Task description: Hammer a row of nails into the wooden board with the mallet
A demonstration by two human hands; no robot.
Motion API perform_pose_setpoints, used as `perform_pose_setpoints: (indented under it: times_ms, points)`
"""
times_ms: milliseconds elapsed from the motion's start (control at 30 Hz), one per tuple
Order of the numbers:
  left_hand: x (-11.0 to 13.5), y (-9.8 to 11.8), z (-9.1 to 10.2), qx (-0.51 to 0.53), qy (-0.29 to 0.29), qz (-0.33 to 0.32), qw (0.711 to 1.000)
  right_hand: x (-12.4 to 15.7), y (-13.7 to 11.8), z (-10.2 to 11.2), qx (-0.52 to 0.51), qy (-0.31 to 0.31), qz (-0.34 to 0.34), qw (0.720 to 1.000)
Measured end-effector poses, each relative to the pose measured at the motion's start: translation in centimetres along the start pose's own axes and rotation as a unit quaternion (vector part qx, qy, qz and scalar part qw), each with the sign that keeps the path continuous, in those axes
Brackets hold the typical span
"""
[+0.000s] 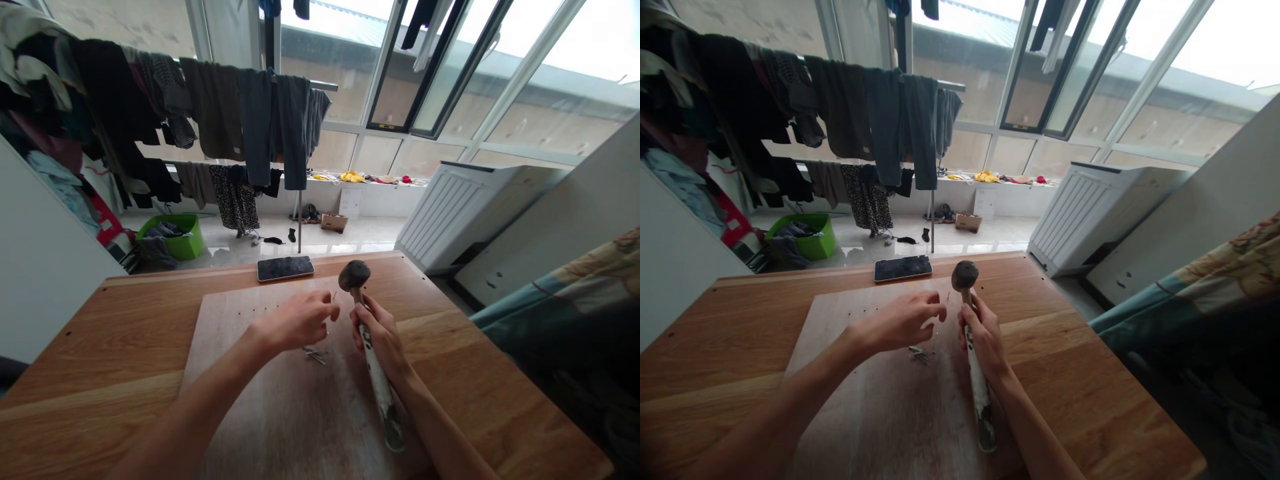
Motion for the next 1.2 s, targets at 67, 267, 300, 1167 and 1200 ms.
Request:
perform_pose_setpoints:
  times_ms: [67, 267, 300, 1167, 1200]
  points:
    - [0.3, 1.7, -0.4, -0.038, -0.052, -0.035, 0.997, -0.2, 0.0, 0.3, 0.007, 0.016, -0.012, 1.0]
    - [0.6, 3.1, -1.8, -0.175, -0.082, -0.026, 0.981, -0.6, 0.6, 0.8, 0.02, 0.03, -0.055, 0.998]
    - [0.6, 3.2, -1.9, -0.191, -0.079, -0.029, 0.978, -0.7, 0.8, 0.8, 0.022, 0.03, -0.059, 0.998]
    - [2.4, -7.5, -1.3, 0.231, 0.214, 0.161, 0.935, -0.9, 1.5, 0.9, 0.017, 0.023, -0.063, 0.998]
    - [2.4, -7.4, -1.3, 0.224, 0.208, 0.157, 0.939, -0.9, 1.5, 0.9, 0.017, 0.024, -0.063, 0.998]
Point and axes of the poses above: each hand's wrist, its own x-axis away from the middle knuckle, its own z-axis out of the back of the hand, y = z × x, the point moved 5 cm from there along -x, towards the middle knuckle, and after that the axes turned 1 degree about z, right-handed, at the moved point
